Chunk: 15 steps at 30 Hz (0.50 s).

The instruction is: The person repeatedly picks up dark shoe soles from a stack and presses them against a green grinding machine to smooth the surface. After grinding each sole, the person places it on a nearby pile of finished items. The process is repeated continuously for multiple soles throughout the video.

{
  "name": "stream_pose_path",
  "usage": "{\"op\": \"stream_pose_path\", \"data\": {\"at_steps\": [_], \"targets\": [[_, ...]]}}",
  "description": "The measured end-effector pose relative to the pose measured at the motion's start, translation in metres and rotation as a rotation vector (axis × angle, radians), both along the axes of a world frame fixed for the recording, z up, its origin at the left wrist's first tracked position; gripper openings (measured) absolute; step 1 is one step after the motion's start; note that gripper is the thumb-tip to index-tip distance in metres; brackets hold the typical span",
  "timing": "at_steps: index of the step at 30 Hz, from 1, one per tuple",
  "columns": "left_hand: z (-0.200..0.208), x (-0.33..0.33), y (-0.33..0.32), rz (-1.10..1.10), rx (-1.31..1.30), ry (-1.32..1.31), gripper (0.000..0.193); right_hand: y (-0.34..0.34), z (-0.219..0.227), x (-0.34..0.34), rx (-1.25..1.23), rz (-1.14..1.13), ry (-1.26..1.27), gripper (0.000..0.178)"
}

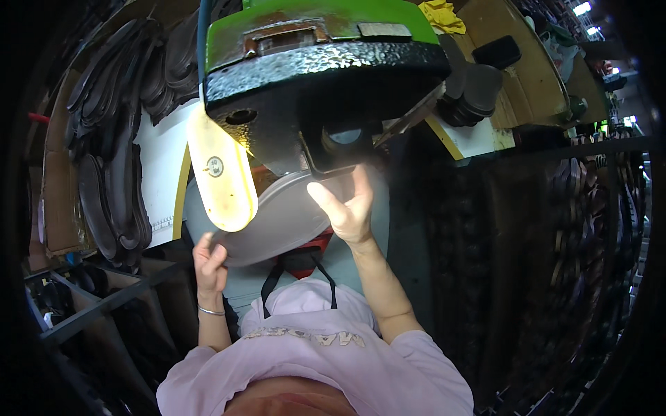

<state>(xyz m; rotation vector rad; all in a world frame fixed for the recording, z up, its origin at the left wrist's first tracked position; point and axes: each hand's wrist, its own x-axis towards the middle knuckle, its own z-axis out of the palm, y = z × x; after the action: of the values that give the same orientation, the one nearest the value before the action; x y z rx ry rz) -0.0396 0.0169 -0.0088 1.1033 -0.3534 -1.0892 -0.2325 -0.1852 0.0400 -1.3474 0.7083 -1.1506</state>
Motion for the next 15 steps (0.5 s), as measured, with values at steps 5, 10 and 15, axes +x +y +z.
{"op": "stream_pose_path", "data": {"at_steps": [5,10,15], "targets": [[-0.001,-0.005,-0.022,-0.621,0.036,-0.263,0.034,-0.007,0.004,-0.001,0.024,0.115,0.026,0.037],[0.037,-0.051,-0.124,-0.447,-0.043,-0.378,0.026,-0.002,-0.004,-0.002,0.034,0.024,0.045,0.036],[0.035,-0.088,-0.149,-0.094,-0.094,-0.758,0.016,0.05,-0.02,-0.046,0.242,0.052,0.084,0.045]]}}
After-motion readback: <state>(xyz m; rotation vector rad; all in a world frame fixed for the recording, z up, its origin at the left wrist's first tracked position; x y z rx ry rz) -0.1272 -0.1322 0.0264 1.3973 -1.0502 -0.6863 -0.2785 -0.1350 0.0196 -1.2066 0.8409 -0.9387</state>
